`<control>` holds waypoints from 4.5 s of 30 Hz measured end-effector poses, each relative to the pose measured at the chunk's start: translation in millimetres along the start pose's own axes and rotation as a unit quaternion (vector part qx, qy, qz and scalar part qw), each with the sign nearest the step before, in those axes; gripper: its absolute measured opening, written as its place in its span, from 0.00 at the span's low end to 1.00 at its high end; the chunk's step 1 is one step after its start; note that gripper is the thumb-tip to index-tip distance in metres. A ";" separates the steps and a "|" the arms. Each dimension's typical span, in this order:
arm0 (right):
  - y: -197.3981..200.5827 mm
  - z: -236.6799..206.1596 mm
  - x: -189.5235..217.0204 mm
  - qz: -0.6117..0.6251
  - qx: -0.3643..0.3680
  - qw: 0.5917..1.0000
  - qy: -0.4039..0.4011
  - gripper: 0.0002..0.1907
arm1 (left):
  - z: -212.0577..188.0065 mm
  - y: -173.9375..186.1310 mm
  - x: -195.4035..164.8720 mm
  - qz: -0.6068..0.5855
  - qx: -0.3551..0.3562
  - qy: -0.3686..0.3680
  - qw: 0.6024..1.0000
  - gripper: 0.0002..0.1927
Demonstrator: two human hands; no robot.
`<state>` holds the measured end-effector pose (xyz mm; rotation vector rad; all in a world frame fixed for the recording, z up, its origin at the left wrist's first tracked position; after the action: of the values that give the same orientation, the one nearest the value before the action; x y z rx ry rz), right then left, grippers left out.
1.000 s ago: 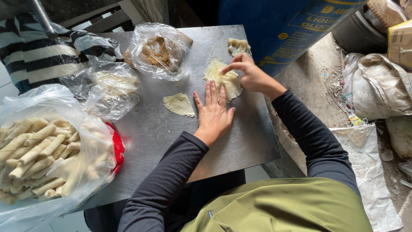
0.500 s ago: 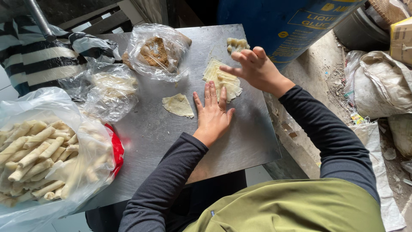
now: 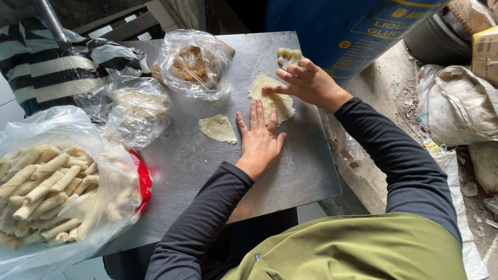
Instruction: The person flattens a piece of dough wrapper on a metal table, spreads brown filling from a plastic bag onto the wrapper using a spoon, rolls the wrapper around the filling by hand, and places the finished roll into a plastic bag holding other completed rolls.
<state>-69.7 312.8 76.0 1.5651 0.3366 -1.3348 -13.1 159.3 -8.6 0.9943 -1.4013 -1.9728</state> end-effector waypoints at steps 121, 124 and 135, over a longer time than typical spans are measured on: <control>100.2 31.8 67.3 0.450 0.022 0.867 -0.214 0.36 | -56.6 91.2 117.2 -0.175 -0.131 0.209 0.953 0.14; 69.6 45.0 60.4 0.637 0.071 0.692 -0.332 0.38 | -56.6 92.5 116.3 -0.169 -0.131 0.206 0.955 0.14; 59.9 57.7 72.0 0.581 0.163 0.720 -0.344 0.26 | -57.6 93.0 114.2 -0.150 -0.152 0.191 0.958 0.14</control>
<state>-33.6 211.9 51.2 1.0090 -1.2380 -0.8042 -35.0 9.6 37.6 1.4078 -0.7464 -1.9840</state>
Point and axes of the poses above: each hand's wrist, its own z-axis towards the middle knuckle, its own y-axis out of the back of the hand, x = y × z, the point moved 5 cm from there along z, towards the middle knuckle, and after that the axes turned 4 degrees about -x, right-handed, at the moved point
